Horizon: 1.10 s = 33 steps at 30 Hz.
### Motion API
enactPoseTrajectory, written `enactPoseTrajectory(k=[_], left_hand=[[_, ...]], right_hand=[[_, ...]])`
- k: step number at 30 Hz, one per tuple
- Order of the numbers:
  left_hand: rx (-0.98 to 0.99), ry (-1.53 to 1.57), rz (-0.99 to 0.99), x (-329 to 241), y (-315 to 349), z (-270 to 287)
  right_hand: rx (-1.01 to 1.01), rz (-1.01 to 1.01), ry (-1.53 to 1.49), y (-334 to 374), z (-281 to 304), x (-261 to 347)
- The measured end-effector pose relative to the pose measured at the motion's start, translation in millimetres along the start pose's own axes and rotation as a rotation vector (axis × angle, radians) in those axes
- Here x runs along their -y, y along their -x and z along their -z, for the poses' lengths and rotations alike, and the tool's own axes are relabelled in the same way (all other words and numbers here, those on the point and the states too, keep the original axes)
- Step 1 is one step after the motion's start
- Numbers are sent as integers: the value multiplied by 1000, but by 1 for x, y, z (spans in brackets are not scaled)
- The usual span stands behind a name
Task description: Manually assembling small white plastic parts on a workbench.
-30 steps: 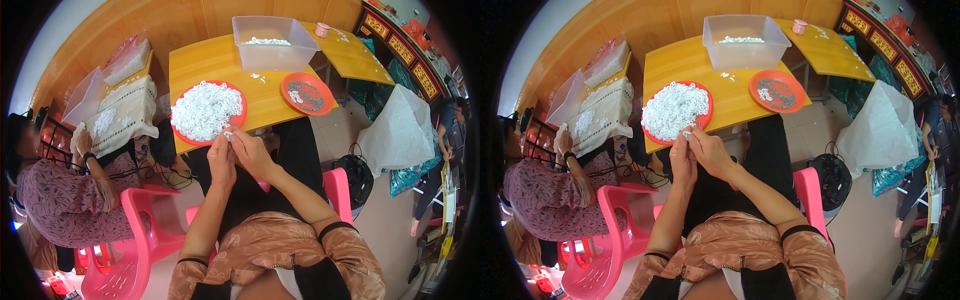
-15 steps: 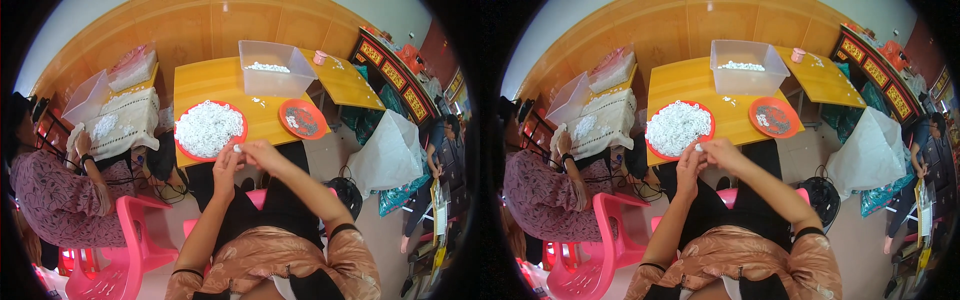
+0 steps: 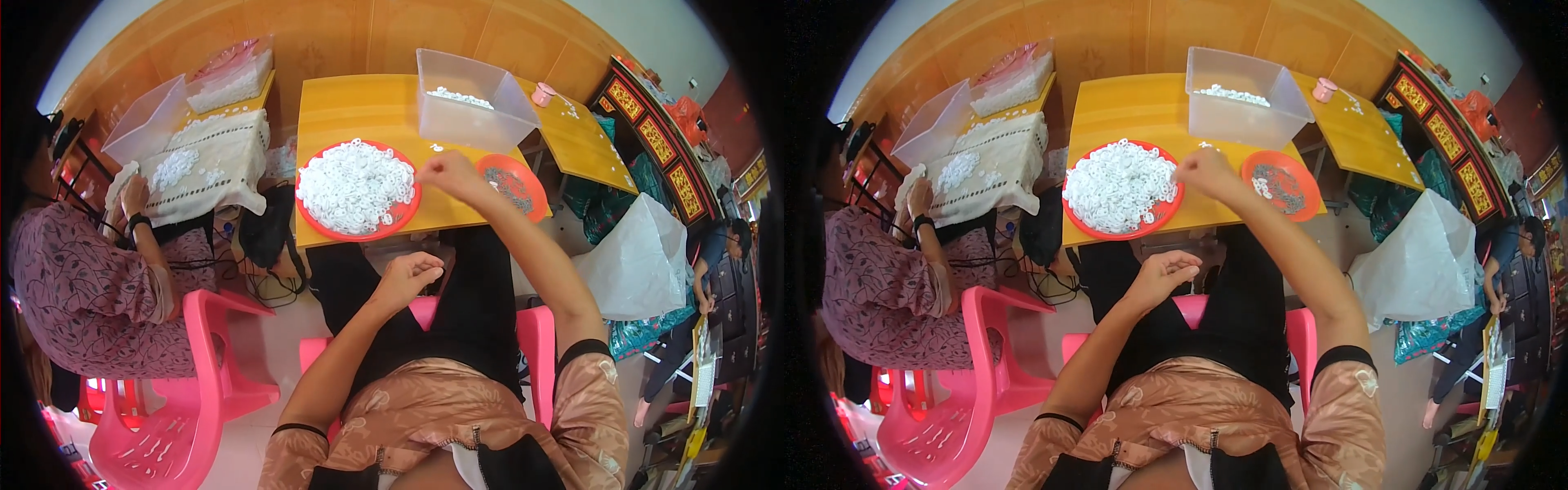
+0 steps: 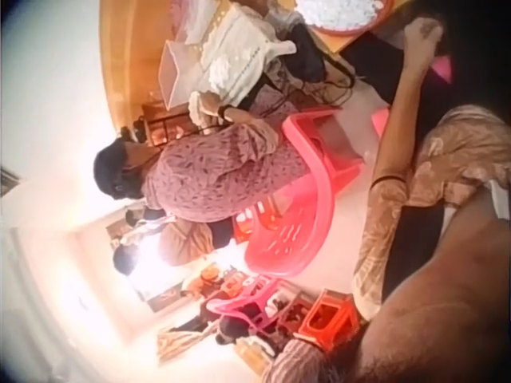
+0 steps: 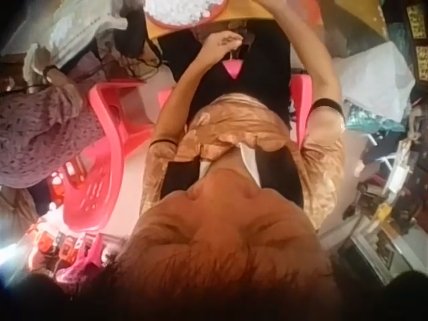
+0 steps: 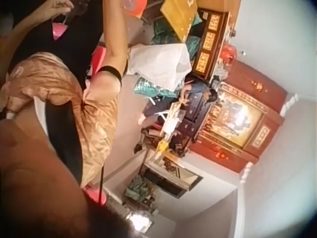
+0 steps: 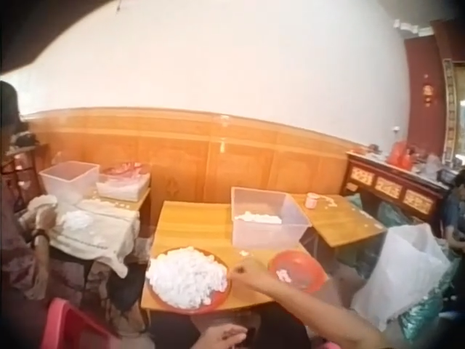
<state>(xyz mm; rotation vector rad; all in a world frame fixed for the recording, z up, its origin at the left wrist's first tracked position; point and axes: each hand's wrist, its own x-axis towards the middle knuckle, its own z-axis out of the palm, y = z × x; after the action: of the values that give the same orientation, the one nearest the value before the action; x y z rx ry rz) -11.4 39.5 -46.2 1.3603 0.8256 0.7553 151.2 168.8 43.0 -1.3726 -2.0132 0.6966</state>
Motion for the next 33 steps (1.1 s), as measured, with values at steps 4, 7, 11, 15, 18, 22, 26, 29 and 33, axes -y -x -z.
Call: enactPoseTrajectory(k=[4, 7, 11, 15, 18, 22, 26, 29, 33], left_hand=[[-39, -89, -67, -10, 4, 1], [-31, -118, -15, -9, 4, 3], [-43, -107, -11, -13, 5, 3], [-46, -114, -33, -12, 3, 4], [-46, -122, -39, -9, 1, 3], [-107, -15, -105, 0, -1, 2], [-235, 102, -131, 5, -4, 9], [-441, 207, -143, -13, -2, 15], [-647, 256, -226, -23, 1, 40]], right_hand=[[223, -68, 298, -4, -31, 3], [201, -167, 613, -5, -53, 19], [235, -212, 635, -10, -60, 30], [202, -215, 679, -10, -64, 41], [183, -195, 726, -12, -73, 36], [212, -185, 719, -15, -79, 33], [182, -185, 643, -10, -76, 30], [126, -178, 498, -6, -61, 10], [242, -328, -313, 15, -46, 24]])
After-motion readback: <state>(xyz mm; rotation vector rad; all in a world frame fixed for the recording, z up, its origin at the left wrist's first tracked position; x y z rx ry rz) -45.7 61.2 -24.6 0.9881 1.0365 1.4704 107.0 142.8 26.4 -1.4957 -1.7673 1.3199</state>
